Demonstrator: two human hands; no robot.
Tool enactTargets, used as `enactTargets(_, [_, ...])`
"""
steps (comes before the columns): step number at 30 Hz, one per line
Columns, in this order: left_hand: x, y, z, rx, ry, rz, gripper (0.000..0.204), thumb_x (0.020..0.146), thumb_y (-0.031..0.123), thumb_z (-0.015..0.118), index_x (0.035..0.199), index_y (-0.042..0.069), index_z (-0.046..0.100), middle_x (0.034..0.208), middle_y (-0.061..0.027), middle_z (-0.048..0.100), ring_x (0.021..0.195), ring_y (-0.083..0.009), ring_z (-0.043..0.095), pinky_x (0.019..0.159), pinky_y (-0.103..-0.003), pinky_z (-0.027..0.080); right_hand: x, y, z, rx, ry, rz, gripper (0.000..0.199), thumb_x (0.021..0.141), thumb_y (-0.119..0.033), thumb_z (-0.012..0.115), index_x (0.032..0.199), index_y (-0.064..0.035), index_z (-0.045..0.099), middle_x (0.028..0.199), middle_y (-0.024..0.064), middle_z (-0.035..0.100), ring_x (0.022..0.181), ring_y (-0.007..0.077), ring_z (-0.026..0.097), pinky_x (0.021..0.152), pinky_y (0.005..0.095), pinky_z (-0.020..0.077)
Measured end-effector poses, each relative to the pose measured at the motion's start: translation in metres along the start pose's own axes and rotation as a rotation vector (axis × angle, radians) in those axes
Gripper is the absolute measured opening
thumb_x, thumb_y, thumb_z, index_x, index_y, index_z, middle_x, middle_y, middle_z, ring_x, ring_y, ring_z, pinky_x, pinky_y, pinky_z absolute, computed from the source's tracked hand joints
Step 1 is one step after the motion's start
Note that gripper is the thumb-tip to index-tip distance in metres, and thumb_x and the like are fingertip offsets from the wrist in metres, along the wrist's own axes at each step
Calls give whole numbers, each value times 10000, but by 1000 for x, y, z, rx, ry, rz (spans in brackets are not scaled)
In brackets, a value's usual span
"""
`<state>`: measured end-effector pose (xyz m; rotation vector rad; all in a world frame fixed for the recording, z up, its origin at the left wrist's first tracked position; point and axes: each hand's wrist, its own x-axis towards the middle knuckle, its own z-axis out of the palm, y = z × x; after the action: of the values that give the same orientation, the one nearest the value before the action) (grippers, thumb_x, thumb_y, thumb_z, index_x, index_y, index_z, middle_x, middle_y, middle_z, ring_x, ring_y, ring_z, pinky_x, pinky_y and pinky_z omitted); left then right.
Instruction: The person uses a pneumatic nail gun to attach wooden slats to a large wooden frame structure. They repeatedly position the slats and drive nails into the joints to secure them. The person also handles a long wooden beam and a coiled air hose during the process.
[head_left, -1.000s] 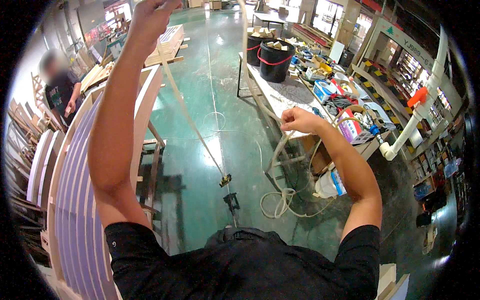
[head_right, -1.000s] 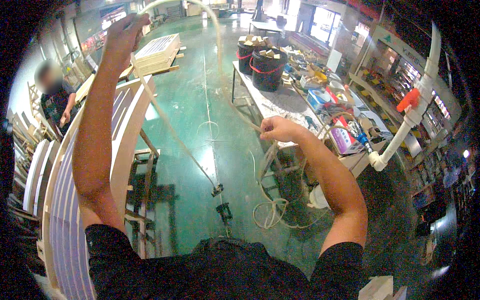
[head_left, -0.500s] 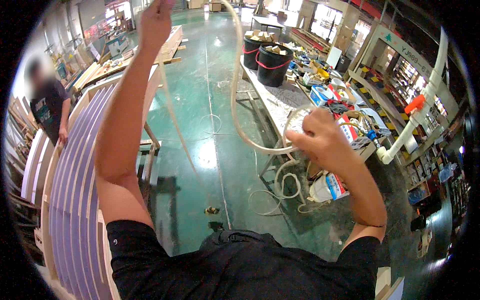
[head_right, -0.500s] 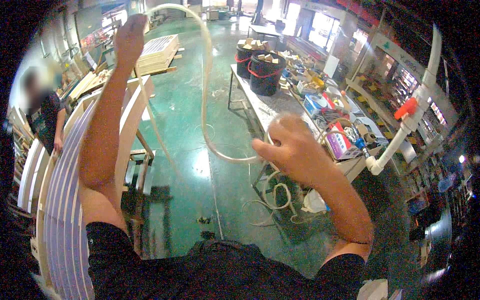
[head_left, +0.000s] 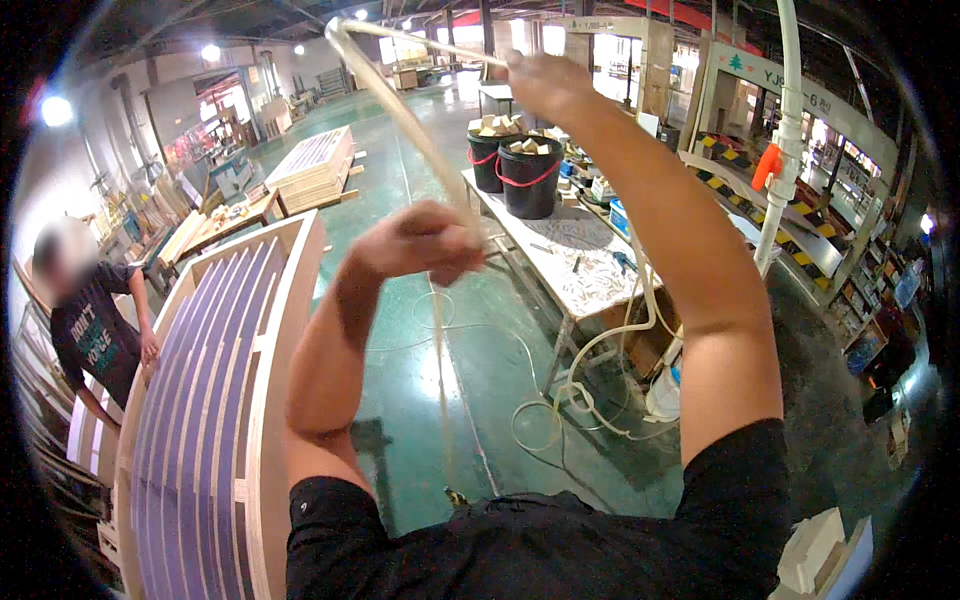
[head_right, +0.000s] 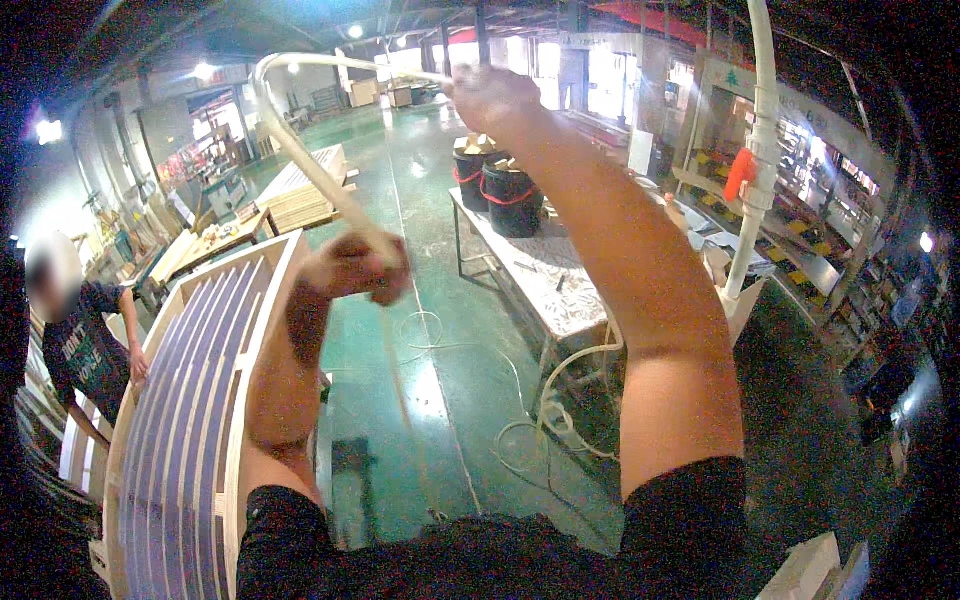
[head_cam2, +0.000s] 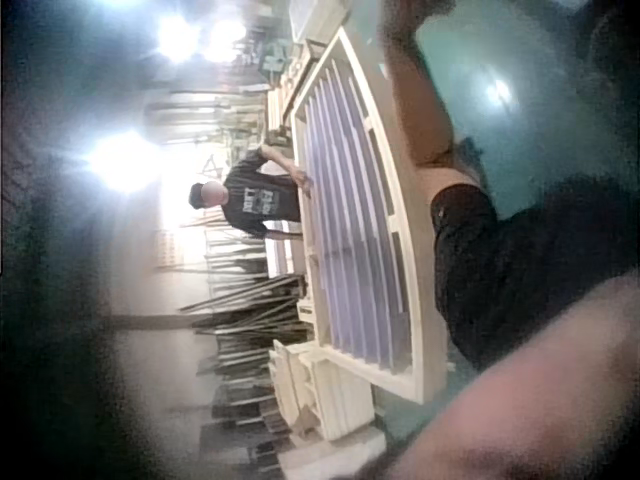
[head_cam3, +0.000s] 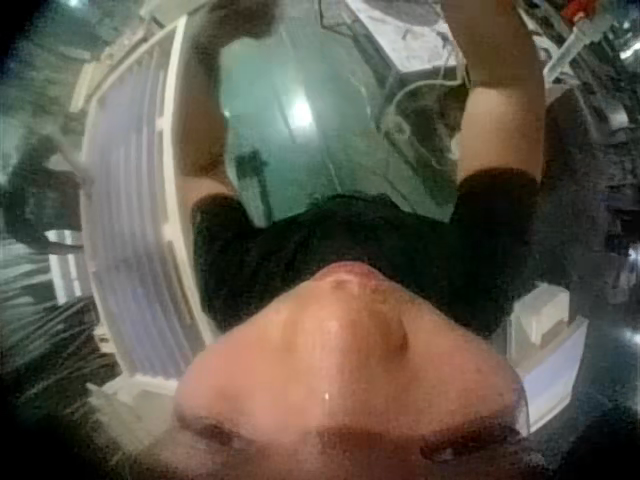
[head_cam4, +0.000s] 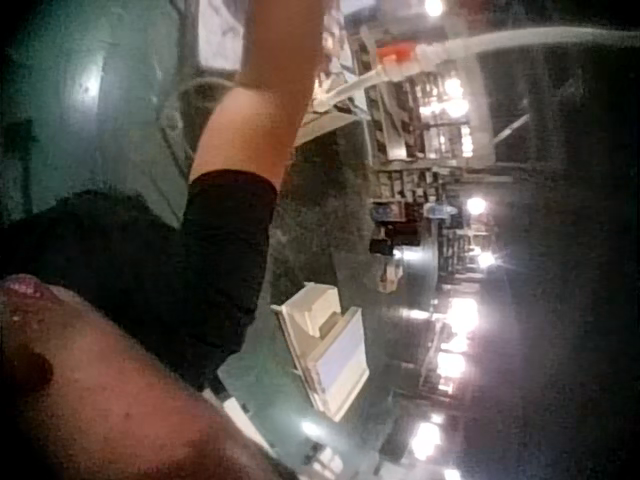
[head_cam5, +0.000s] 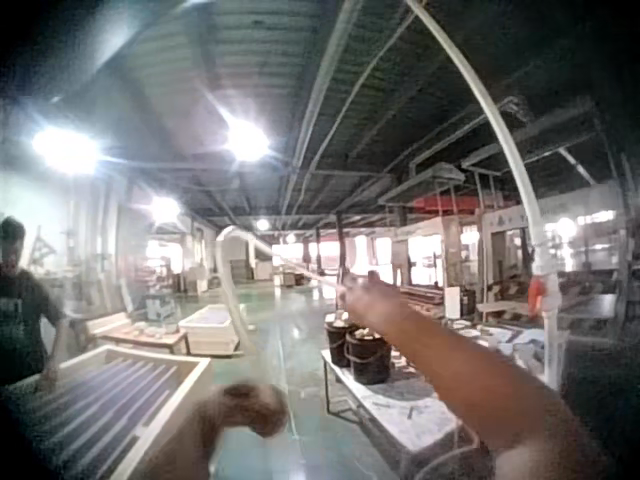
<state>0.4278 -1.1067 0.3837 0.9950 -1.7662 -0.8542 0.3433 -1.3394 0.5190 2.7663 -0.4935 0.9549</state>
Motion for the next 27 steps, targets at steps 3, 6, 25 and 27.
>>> enactTargets(3, [-82, 23, -38, -228, 498, 87, 438, 979, 483, 573, 806, 85, 513, 600, 33, 328, 470, -85, 329, 408, -274, 272, -25, 27, 24, -239, -174, -59, 421, 1006, -407, 502, 1264, -79, 562, 1120, 143, 711, 1016, 331, 696, 832, 495, 552])
enactTargets(6, [-118, 61, -48, -424, 865, 302, 324, 1037, 392, 525, 945, 86, 583, 604, 50, 378, 468, -35, 340, 389, -195, 245, -68, 65, 58, -347, -282, -77, 272, 929, -301, 608, 1007, -81, 747, 1000, 154, 732, 961, 320, 718, 797, 475, 573])
enactTargets(25, [55, -15, -21, 1251, 110, 121, 450, 777, 440, 823, 808, 40, 621, 776, -165, 639, 719, -340, 652, 663, -434, 522, 16, 19, -69, -175, 541, -457, 385, 927, -294, 612, 1238, -67, 634, 1010, 197, 699, 895, 373, 676, 781, 486, 542])
enactTargets(27, [58, -14, 3, 1164, 143, 55, 478, 872, 374, 750, 619, 57, 496, 577, -110, 448, 563, -233, 480, 547, -387, 422, 14, 3, -53, -202, 251, -164, 412, 954, -396, 558, 1169, -58, 652, 983, 230, 698, 864, 395, 688, 764, 484, 553])
